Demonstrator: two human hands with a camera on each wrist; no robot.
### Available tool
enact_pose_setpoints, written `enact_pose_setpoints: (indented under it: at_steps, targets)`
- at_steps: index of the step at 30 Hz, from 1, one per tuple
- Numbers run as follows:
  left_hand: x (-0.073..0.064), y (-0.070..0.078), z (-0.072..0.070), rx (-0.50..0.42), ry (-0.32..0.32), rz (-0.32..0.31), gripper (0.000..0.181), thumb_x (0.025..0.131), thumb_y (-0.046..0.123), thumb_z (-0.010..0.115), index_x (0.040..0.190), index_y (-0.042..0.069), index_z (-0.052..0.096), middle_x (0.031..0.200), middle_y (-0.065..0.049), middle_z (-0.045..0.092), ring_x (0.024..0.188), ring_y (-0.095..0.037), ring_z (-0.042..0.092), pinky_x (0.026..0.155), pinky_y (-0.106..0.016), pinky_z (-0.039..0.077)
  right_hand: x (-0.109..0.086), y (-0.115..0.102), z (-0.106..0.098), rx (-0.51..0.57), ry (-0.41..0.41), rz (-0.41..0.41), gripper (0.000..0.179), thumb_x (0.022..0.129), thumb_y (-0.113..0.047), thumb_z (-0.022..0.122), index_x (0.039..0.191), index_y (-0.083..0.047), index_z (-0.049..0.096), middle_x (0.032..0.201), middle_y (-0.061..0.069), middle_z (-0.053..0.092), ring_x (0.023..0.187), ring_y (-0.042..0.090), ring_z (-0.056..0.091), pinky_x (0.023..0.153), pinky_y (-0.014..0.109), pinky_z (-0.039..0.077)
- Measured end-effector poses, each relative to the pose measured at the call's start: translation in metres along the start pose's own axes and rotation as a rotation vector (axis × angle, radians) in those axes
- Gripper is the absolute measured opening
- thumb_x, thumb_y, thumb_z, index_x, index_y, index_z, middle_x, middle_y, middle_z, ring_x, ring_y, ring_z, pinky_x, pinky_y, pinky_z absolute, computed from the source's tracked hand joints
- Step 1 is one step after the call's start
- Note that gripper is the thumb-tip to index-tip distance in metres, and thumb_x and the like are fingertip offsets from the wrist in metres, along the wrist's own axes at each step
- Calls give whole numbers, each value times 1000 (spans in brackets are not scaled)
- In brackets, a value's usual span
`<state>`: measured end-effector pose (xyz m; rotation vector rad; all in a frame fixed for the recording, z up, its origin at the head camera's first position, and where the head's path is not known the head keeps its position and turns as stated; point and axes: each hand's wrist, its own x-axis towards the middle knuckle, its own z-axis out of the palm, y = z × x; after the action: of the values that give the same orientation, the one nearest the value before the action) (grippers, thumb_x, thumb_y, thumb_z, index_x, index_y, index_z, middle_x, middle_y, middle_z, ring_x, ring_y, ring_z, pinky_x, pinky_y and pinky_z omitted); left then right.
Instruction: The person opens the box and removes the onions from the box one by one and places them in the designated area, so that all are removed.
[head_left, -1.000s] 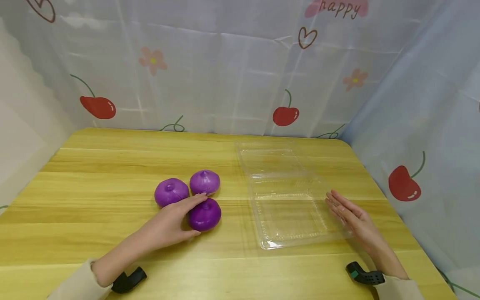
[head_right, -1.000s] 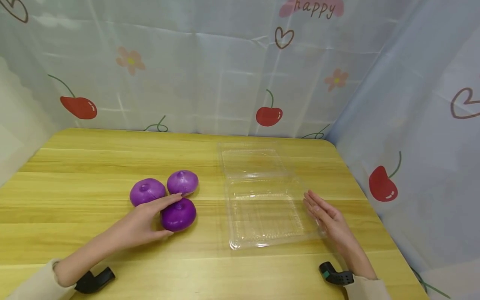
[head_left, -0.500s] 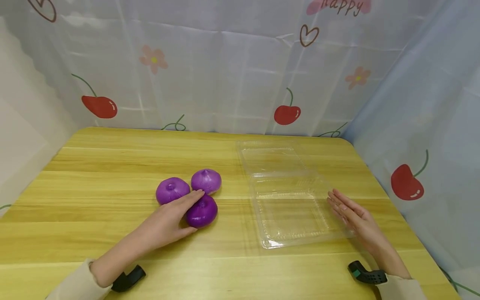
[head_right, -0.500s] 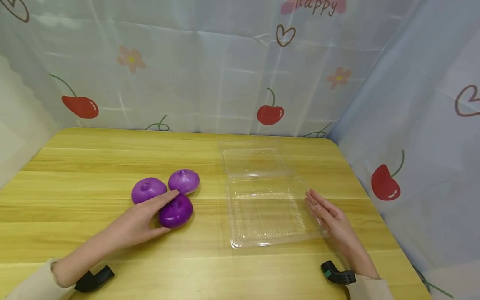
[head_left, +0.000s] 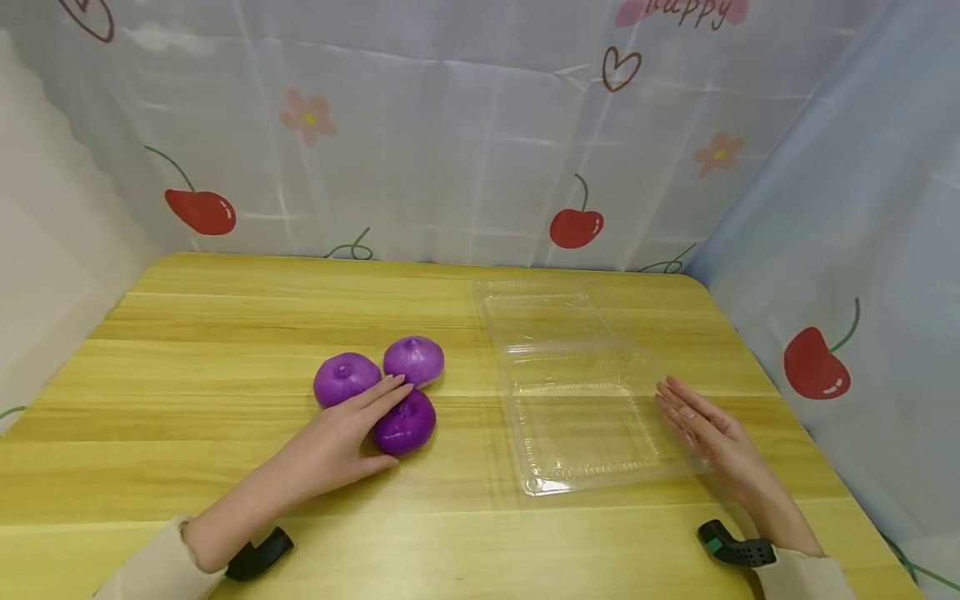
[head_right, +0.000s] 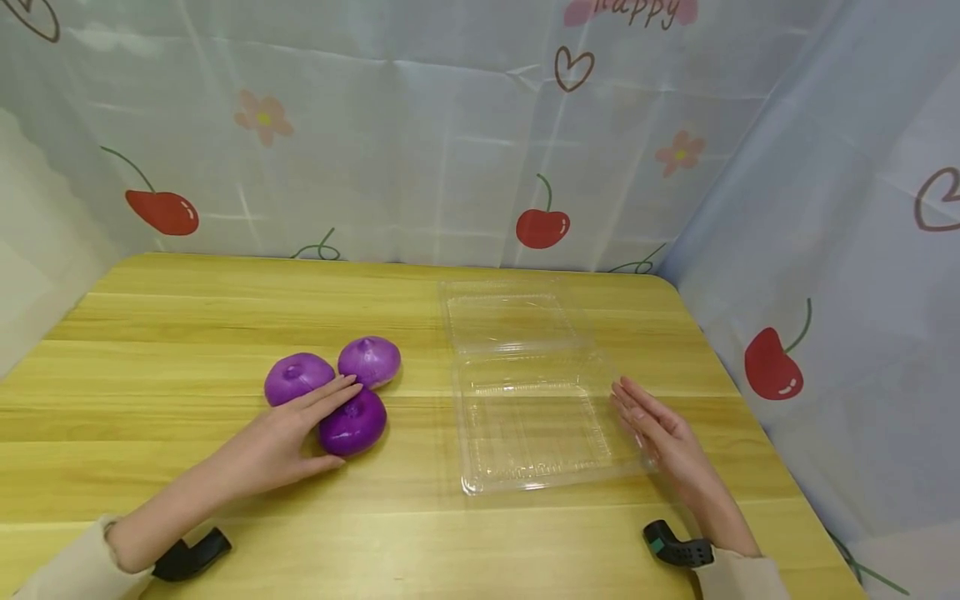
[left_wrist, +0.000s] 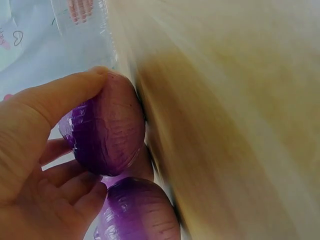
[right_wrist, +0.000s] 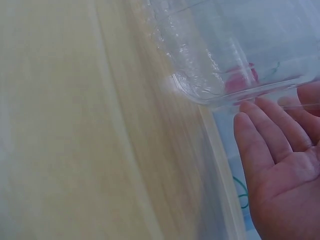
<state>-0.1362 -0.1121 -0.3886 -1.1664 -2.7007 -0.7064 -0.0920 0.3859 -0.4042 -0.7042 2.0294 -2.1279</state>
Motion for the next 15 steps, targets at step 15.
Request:
enact_pose_setpoints:
  at_steps: [15]
  targets:
    - [-3,-5,-18,-37,69,39,85,72,31,82,142,7,40,147,-12,32,134,-31,27,101,-52,31,-5,-9,-11,-56,17,-21,46,103,-4,7,149,-2,10,145,-4,37,129,10,35,99,18,32]
